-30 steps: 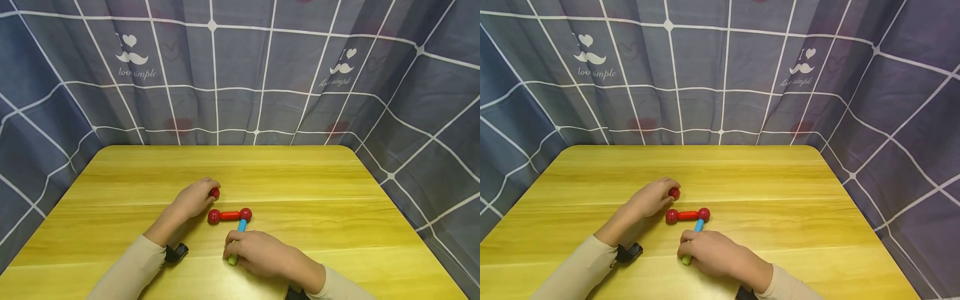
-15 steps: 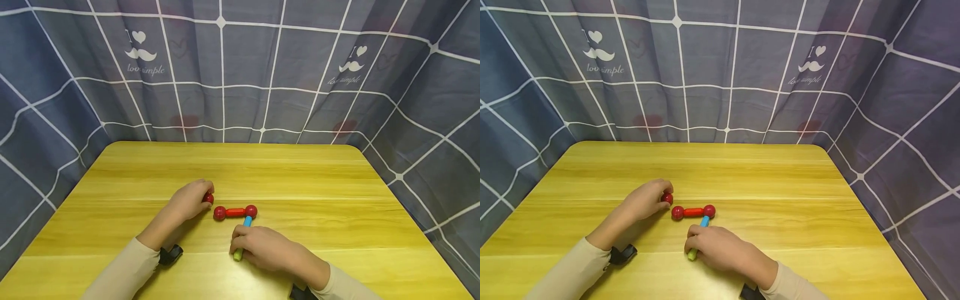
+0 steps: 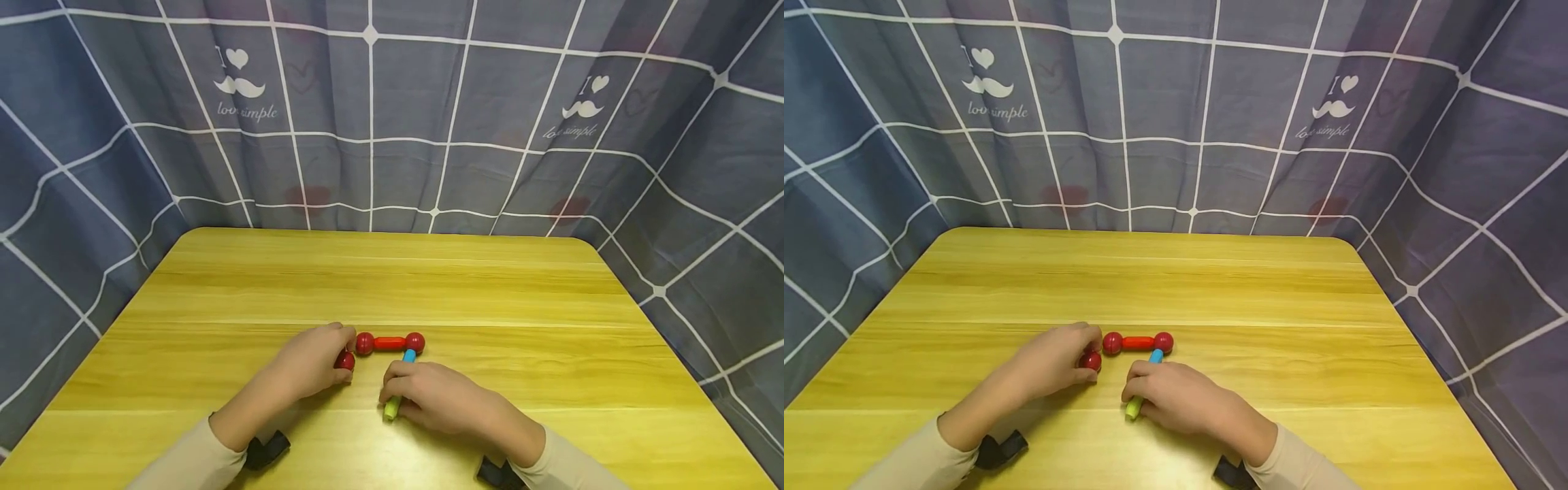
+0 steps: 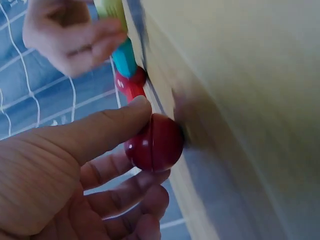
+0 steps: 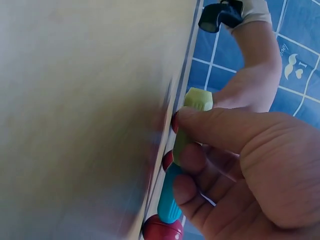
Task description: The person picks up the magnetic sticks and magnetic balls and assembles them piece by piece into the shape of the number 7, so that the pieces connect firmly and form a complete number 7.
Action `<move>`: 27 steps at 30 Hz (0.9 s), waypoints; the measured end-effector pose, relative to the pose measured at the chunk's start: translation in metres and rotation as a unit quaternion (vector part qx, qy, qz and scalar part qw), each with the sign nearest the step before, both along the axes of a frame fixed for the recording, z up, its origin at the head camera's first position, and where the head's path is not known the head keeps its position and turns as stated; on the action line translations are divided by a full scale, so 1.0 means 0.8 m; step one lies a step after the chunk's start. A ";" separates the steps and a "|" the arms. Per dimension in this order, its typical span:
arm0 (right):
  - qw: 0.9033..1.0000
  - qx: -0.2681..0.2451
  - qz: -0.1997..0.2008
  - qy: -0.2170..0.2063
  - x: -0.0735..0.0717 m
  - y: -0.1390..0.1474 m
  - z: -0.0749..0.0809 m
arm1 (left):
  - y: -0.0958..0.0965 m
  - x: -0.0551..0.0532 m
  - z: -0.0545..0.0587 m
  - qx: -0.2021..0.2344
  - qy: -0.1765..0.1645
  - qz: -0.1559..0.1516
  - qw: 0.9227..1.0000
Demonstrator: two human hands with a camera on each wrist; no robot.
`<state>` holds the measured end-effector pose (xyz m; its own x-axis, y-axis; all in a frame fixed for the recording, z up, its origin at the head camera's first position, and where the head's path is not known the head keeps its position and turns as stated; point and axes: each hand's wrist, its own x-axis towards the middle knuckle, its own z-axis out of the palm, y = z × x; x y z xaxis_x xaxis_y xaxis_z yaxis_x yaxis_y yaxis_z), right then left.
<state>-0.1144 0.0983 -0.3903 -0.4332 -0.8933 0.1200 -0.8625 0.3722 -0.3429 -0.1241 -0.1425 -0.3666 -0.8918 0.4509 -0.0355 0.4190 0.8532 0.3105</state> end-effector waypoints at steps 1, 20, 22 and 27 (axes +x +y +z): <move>1.000 -0.001 0.000 0.000 0.000 0.000 0.000 | 0.002 0.003 0.000 0.001 -0.002 -0.006 1.000; 1.000 -0.022 0.008 -0.013 -0.005 0.004 -0.002 | 0.035 0.043 0.004 0.039 -0.066 -0.103 0.992; 1.000 -0.022 0.007 -0.014 -0.006 0.005 -0.002 | 0.037 0.044 0.005 0.040 -0.067 -0.104 0.992; 1.000 -0.023 0.004 -0.006 -0.008 0.005 -0.003 | 0.040 0.048 0.004 0.049 -0.071 -0.101 0.991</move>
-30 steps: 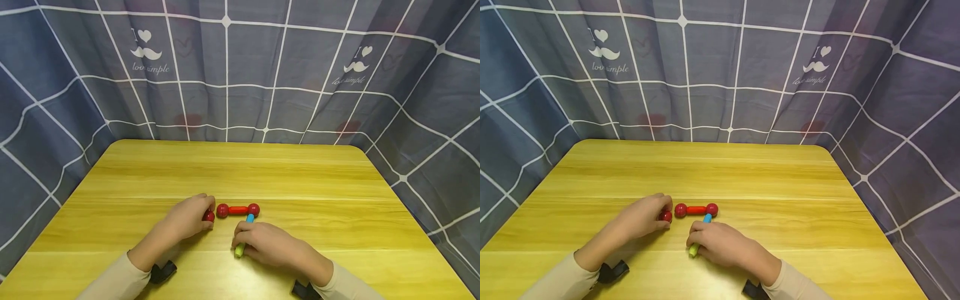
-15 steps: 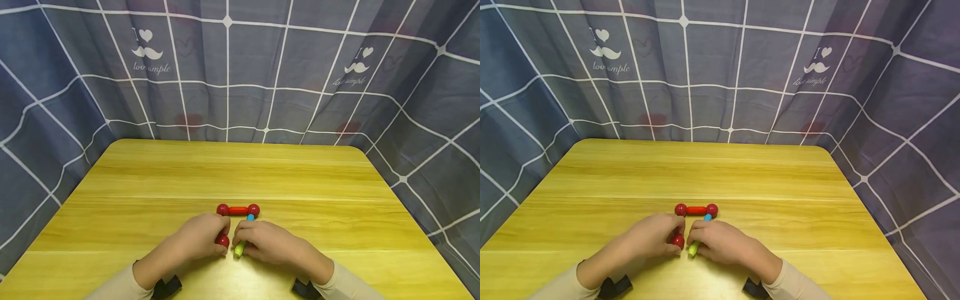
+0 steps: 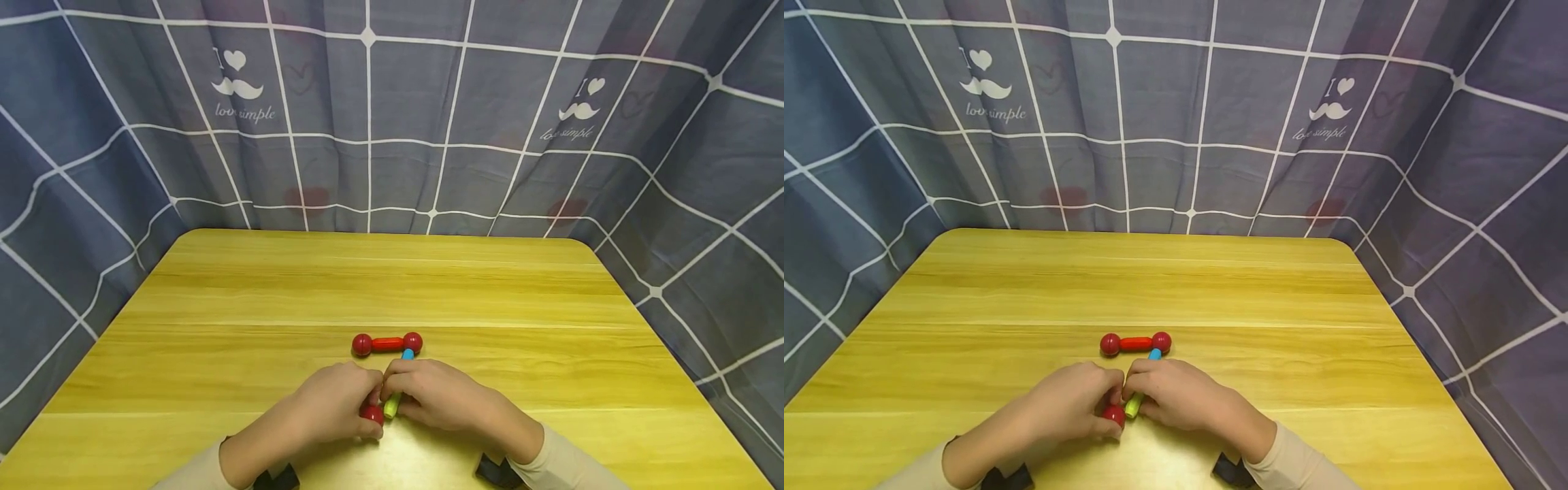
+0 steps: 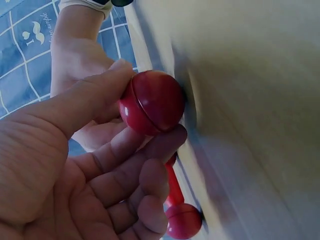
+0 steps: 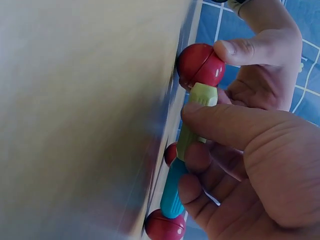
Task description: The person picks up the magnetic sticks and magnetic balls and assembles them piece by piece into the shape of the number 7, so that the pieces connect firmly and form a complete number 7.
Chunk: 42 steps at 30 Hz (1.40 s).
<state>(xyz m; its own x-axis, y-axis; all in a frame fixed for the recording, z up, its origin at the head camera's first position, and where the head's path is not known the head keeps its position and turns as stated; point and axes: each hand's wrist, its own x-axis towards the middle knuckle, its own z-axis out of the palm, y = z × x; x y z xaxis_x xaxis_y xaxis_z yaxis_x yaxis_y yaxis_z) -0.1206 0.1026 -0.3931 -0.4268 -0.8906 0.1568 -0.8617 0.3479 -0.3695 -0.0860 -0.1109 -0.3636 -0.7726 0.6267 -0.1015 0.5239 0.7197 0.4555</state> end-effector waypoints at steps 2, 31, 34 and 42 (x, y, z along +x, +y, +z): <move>1.000 -0.003 -0.002 -0.003 0.000 0.000 -0.001 | 0.000 0.001 -0.001 0.006 -0.004 0.001 1.000; 1.000 -0.002 -0.008 0.001 -0.002 0.000 0.001 | -0.010 -0.003 0.006 0.042 0.013 0.020 0.999; 1.000 -0.002 -0.005 0.005 -0.002 0.001 0.002 | -0.018 -0.012 0.012 0.036 0.029 0.047 0.998; 1.000 0.003 -0.001 0.000 -0.003 0.002 0.002 | -0.024 -0.049 0.007 -0.008 0.128 0.148 0.981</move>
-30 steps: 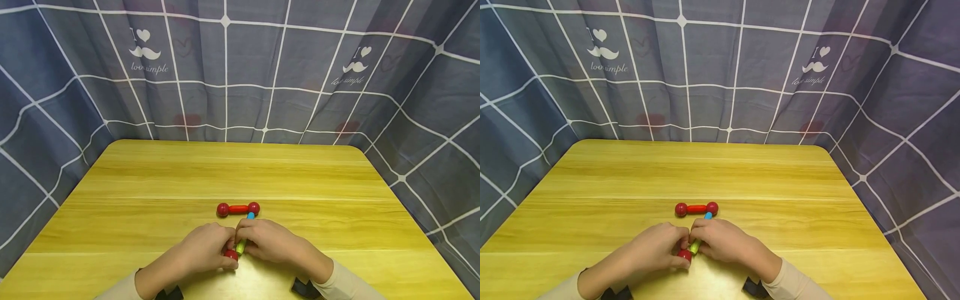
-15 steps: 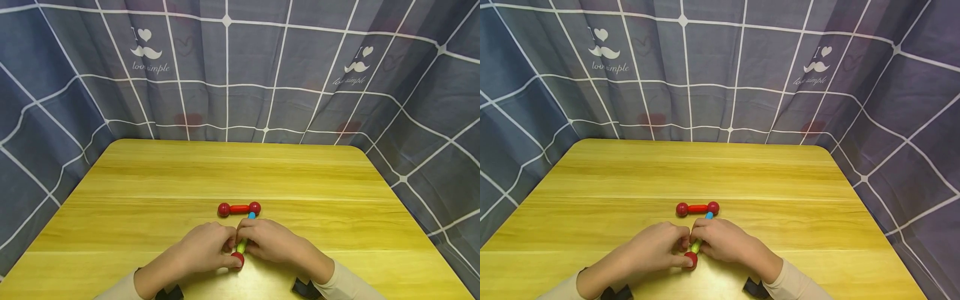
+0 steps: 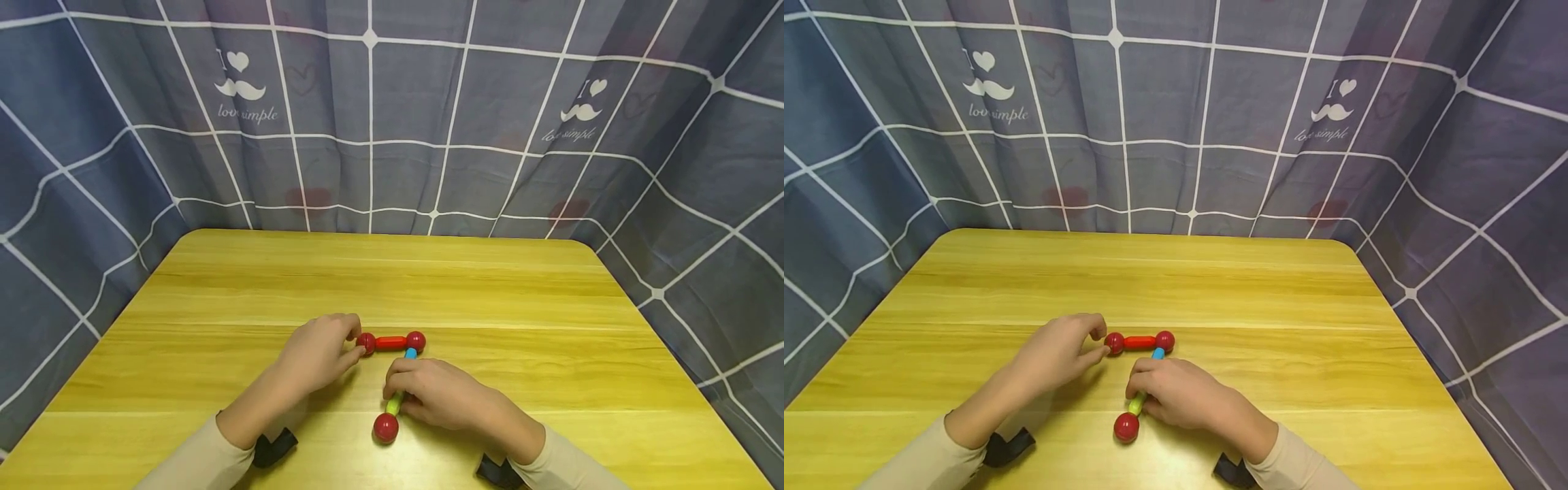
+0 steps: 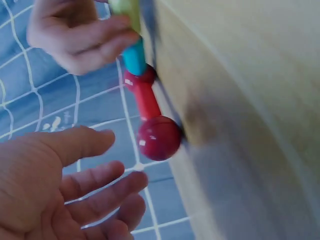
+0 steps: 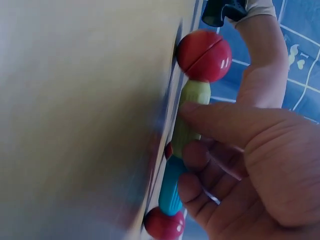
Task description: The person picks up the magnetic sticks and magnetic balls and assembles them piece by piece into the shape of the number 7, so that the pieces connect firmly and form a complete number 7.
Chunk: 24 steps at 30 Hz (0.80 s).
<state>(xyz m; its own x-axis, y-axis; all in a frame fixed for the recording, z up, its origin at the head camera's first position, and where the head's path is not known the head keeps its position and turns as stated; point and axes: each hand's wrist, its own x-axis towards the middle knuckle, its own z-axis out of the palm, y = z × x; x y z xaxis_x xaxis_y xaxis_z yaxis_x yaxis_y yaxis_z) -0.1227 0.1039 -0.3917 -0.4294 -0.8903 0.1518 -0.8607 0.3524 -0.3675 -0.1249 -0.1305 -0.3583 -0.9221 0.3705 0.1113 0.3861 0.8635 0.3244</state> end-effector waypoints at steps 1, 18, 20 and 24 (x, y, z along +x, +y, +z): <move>1.000 -0.001 -0.001 -0.006 0.000 0.001 0.001 | 0.001 -0.004 -0.002 -0.008 0.005 0.006 1.000; 0.971 -0.070 -0.226 0.021 -0.057 0.013 -0.001 | 0.014 -0.038 -0.019 -0.003 -0.017 -0.006 1.000; 0.970 -0.071 -0.233 0.012 -0.061 0.015 -0.002 | 0.017 -0.042 -0.021 0.008 -0.019 -0.012 1.000; 0.966 -0.074 -0.247 0.001 -0.070 0.018 -0.004 | 0.021 -0.053 -0.024 0.039 -0.020 -0.031 0.999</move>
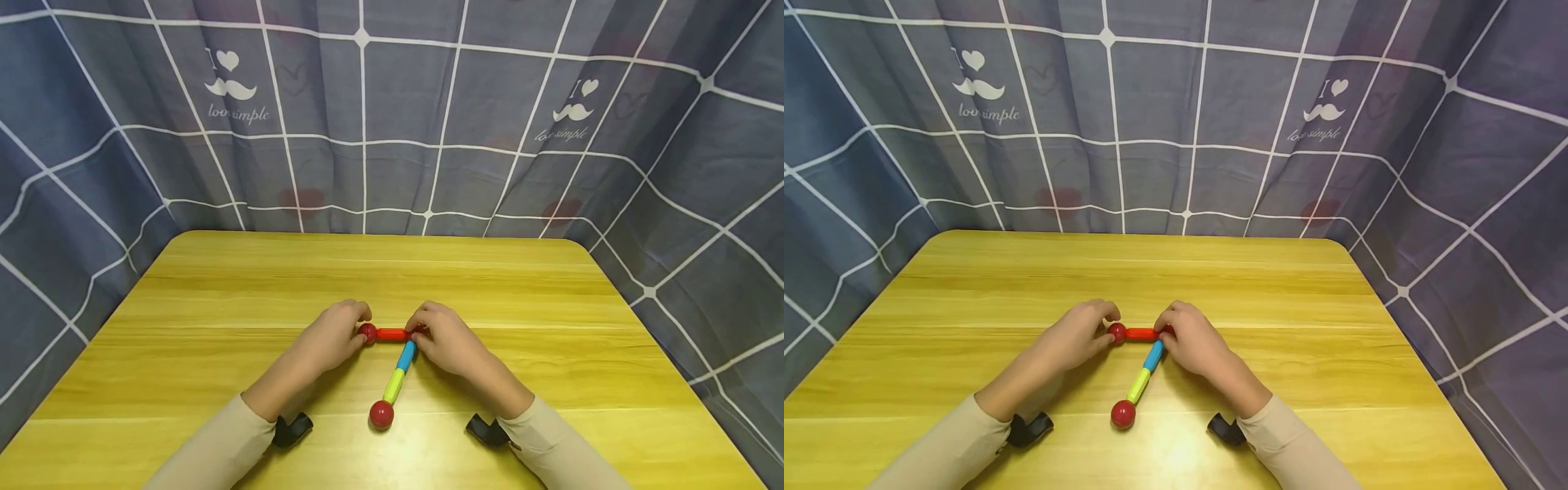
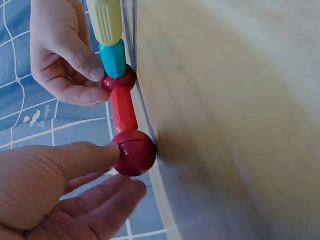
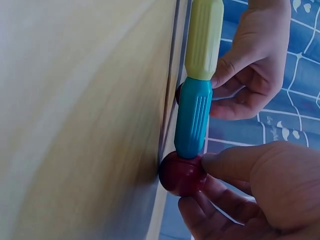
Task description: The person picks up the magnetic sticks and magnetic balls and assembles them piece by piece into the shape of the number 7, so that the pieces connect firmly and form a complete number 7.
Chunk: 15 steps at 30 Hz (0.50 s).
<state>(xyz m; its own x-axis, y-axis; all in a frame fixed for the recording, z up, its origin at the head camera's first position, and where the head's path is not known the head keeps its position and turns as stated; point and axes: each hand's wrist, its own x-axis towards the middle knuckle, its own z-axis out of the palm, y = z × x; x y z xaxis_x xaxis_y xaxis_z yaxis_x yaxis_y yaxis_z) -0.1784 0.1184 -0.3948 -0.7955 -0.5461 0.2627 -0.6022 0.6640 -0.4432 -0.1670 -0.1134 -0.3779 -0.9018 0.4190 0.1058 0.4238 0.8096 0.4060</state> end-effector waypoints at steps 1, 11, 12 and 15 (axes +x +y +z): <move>1.000 -0.001 -0.001 -0.001 -0.002 0.000 0.000 | 0.000 -0.002 0.000 0.009 0.000 -0.005 1.000; 1.000 -0.005 -0.001 0.008 -0.008 0.003 -0.003 | 0.001 -0.004 -0.004 0.043 0.009 -0.024 0.999; 1.000 -0.006 0.000 0.009 -0.008 0.004 -0.003 | 0.001 -0.003 -0.004 0.043 0.009 -0.023 0.999; 1.000 -0.002 0.004 0.014 -0.005 0.008 -0.001 | -0.001 0.003 -0.004 0.033 0.012 -0.022 0.999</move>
